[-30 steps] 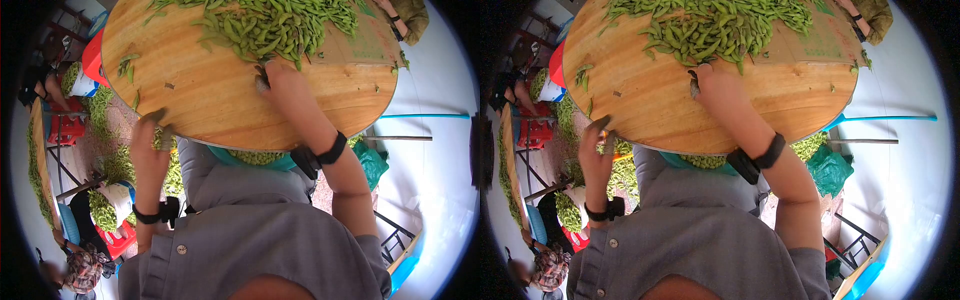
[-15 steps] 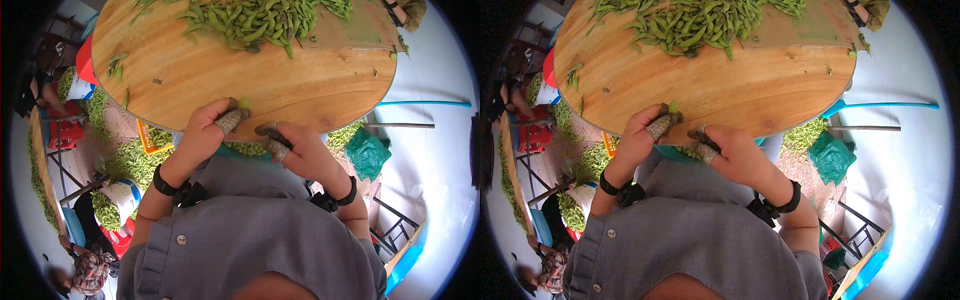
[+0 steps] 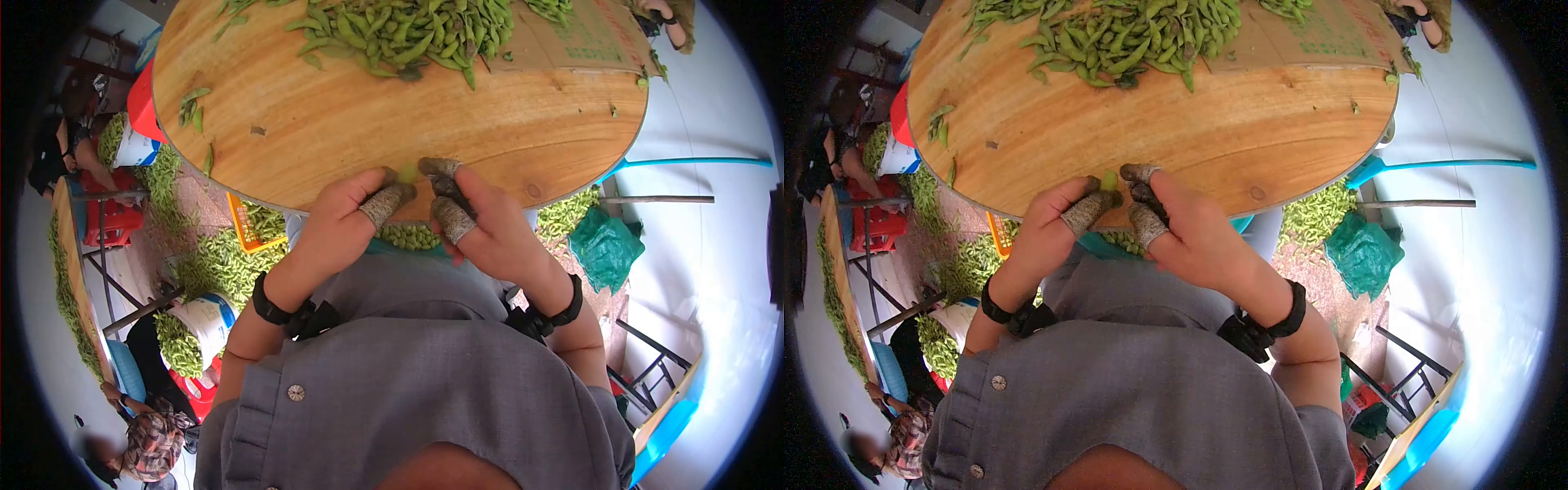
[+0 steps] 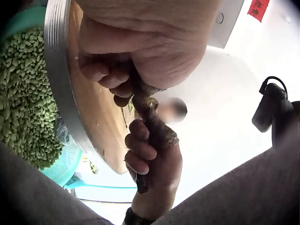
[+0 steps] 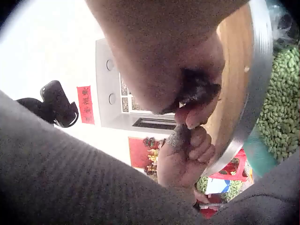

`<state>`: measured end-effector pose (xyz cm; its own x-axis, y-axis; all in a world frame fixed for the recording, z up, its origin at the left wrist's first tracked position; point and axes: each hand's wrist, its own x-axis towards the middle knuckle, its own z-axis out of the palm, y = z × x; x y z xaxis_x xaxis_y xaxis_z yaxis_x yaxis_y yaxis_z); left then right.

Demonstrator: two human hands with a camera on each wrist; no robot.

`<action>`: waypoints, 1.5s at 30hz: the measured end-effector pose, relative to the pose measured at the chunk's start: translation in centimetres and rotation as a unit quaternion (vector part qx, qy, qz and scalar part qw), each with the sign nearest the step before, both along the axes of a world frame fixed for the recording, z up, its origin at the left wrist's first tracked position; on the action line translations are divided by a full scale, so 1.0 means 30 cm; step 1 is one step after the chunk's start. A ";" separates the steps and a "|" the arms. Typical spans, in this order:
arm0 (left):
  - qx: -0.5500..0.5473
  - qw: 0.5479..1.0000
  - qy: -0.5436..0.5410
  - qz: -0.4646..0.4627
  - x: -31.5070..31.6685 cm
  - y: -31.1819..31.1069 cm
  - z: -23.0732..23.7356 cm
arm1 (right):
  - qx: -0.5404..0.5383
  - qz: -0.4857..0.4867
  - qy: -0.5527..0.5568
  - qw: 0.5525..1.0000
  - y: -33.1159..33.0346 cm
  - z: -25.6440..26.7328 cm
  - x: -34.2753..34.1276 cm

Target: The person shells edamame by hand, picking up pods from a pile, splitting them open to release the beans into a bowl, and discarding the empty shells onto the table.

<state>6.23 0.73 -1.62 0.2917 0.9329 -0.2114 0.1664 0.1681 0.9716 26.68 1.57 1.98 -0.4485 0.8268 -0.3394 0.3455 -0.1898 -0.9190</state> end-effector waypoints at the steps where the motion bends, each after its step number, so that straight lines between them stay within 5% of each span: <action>1: 0.014 1.000 -0.001 -0.004 0.003 0.000 0.003 | -0.019 0.004 0.008 1.000 0.003 0.000 -0.005; 3: 0.029 1.000 -0.003 -0.006 0.006 0.000 0.001 | -0.038 0.009 0.016 0.999 0.010 -0.020 -0.009; 5: 0.061 0.998 0.013 -0.002 0.006 -0.003 -0.010 | 0.102 0.034 0.007 0.994 0.013 -0.078 -0.009; 15: 0.076 0.997 0.024 0.006 -0.001 0.005 -0.023 | 0.017 0.030 0.030 0.999 0.031 -0.060 -0.026; 17: 0.152 0.972 0.177 -0.038 -0.004 0.006 -0.004 | -0.100 -0.001 0.101 0.990 0.038 -0.056 -0.030; 21: 0.289 0.912 0.285 -0.058 -0.012 0.005 -0.043 | -0.167 -0.033 0.205 0.964 0.043 -0.097 -0.045; 23: 0.108 0.993 0.014 -0.045 -0.016 0.008 -0.048 | -0.279 -0.072 0.310 0.906 0.031 -0.091 -0.038; 26: 0.086 0.995 -0.040 -0.023 0.007 -0.006 -0.065 | -0.346 -0.065 0.352 0.867 0.026 -0.062 -0.023; 30: 0.055 0.990 -0.126 0.014 0.033 -0.009 -0.068 | -0.314 -0.060 0.291 0.902 0.023 -0.034 -0.021; 31: 0.251 0.963 0.096 -0.007 0.018 0.012 -0.047 | -0.276 -0.050 0.274 0.920 0.022 -0.034 -0.019; 32: 0.424 0.850 0.310 -0.029 0.010 0.024 -0.036 | -0.239 -0.040 0.256 0.936 0.019 -0.035 -0.018; 35: 0.487 0.782 0.390 0.001 0.029 0.033 -0.038 | -0.193 -0.048 0.226 0.954 0.018 -0.047 -0.025; 39: 0.489 0.785 0.380 0.002 0.041 0.014 -0.030 | -0.187 -0.066 0.230 0.953 0.009 -0.056 -0.022; 40: 0.293 0.931 0.215 0.012 0.043 -0.002 -0.024 | -0.208 -0.078 0.248 0.943 0.006 -0.060 -0.020; 41: 0.070 0.997 0.033 0.021 0.042 -0.009 -0.019 | -0.229 -0.089 0.265 0.932 0.002 -0.064 -0.017; 42: 0.069 0.997 0.033 0.020 0.040 -0.002 -0.008 | -0.230 -0.091 0.265 0.932 -0.004 -0.074 -0.012; 44: -0.202 0.966 -0.158 0.026 0.029 0.015 0.014 | -0.274 -0.099 0.319 0.902 -0.009 -0.093 0.001; 45: -0.203 0.966 -0.158 0.026 0.024 0.013 0.006 | -0.274 -0.099 0.319 0.902 -0.007 -0.093 0.017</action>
<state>6.94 1.12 -1.45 0.3566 0.8072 -0.4704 -0.1464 0.5456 0.8252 27.18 1.37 -0.80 -0.5591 0.6983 -0.4470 -0.3109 -0.6764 -0.6677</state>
